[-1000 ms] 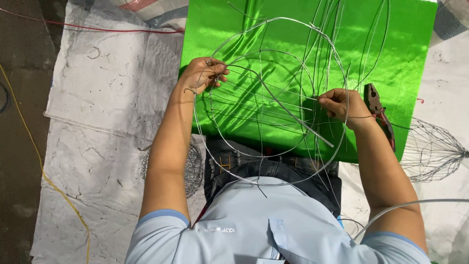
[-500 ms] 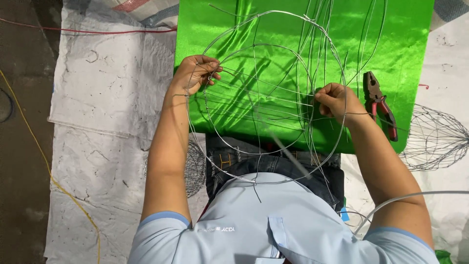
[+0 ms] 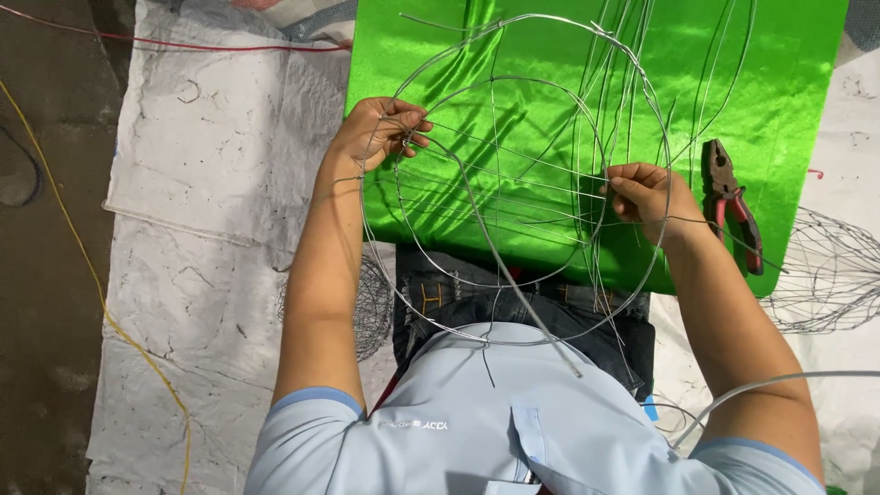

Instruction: Adding and securing circular structural wires to a wireframe base using pliers.

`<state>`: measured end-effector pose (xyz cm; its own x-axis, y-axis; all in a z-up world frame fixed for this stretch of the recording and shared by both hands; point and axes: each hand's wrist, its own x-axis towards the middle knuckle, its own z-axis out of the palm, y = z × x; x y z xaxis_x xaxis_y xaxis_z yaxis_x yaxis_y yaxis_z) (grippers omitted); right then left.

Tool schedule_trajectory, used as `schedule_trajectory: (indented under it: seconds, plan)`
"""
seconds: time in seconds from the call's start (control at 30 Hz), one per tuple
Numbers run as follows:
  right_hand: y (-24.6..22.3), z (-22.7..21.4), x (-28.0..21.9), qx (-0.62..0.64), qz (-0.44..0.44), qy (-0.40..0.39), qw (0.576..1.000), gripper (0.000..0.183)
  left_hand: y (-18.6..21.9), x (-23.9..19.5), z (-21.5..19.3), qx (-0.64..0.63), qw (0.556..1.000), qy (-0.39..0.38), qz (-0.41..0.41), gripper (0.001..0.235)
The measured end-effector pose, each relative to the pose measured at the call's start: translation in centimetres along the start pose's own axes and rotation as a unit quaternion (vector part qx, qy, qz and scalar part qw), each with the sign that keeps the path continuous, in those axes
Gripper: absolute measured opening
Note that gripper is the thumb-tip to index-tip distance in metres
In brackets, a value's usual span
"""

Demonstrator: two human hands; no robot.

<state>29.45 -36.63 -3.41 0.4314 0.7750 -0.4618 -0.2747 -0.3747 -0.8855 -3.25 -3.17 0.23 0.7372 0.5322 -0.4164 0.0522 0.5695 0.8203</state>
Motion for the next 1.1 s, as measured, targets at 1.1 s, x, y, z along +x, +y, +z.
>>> schedule_trajectory:
  seconds: [1.1]
  plan:
    - [1.2, -0.4, -1.1, 0.046, -0.017, -0.021, 0.999, 0.028, 1.2, -0.9, 1.3, 0.02, 0.999, 0.029, -0.029, 0.023]
